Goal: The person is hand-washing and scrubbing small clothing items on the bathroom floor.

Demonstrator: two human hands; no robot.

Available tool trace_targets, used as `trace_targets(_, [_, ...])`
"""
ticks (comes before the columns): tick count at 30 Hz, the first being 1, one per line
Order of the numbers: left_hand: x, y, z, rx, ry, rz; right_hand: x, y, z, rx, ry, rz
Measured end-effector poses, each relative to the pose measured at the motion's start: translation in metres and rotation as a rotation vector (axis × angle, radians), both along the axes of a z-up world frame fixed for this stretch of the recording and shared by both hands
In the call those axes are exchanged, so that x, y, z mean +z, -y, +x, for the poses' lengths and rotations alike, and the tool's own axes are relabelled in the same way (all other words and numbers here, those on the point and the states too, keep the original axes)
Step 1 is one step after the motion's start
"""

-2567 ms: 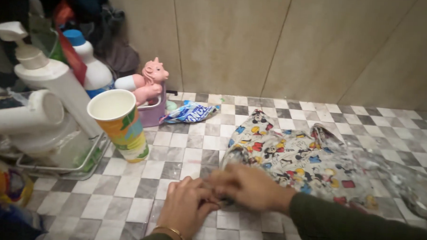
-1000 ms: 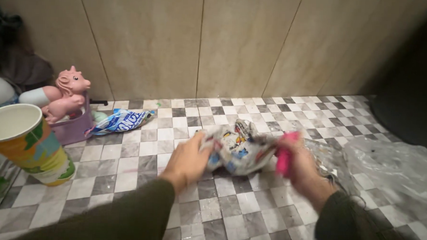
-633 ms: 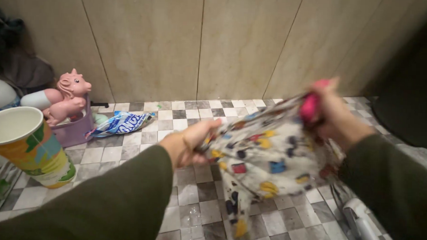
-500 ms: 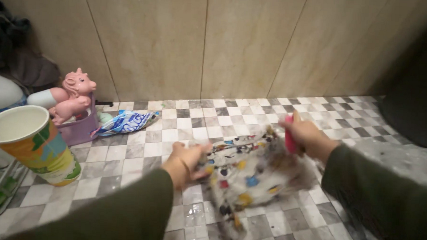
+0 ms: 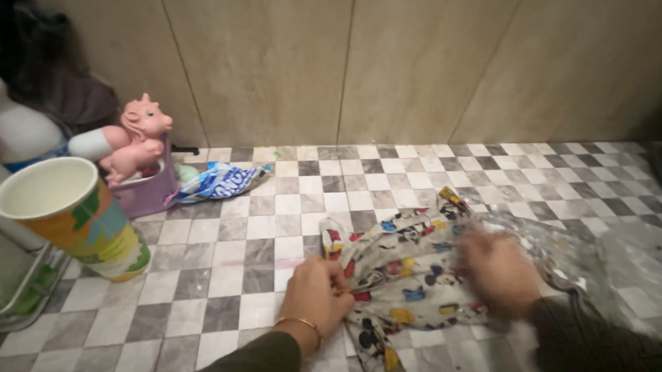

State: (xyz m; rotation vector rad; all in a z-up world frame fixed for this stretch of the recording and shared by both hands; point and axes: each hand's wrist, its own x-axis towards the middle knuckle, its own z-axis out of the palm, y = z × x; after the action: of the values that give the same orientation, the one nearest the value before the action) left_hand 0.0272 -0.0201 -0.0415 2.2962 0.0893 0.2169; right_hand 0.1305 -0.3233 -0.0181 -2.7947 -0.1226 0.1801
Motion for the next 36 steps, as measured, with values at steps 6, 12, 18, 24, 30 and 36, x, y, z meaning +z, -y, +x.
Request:
trace_targets(6, [0.016,0.000,-0.017,-0.070,0.028,0.068,-0.019,-0.065,-0.031,0.567,0.429,0.039])
trace_targets(12, [0.031,-0.024,-0.025,-0.068,-0.148,0.221,0.044,-0.062,-0.027,-0.238,-0.167,0.312])
trace_targets(18, [0.019,-0.020,-0.031,-0.126,0.070,0.281,-0.011,-0.104,-0.043,0.428,0.305,0.089])
trace_targets(24, [0.024,-0.034,-0.038,-0.143,0.030,0.305,0.004,-0.062,0.011,-0.051,-0.078,0.195])
trace_targets(30, [0.022,-0.032,-0.039,-0.174,0.081,0.266,-0.020,-0.107,-0.014,0.215,0.317,0.405])
trace_targets(36, [0.026,-0.036,-0.043,-0.158,0.032,0.300,-0.030,-0.106,0.012,0.483,0.389,0.244])
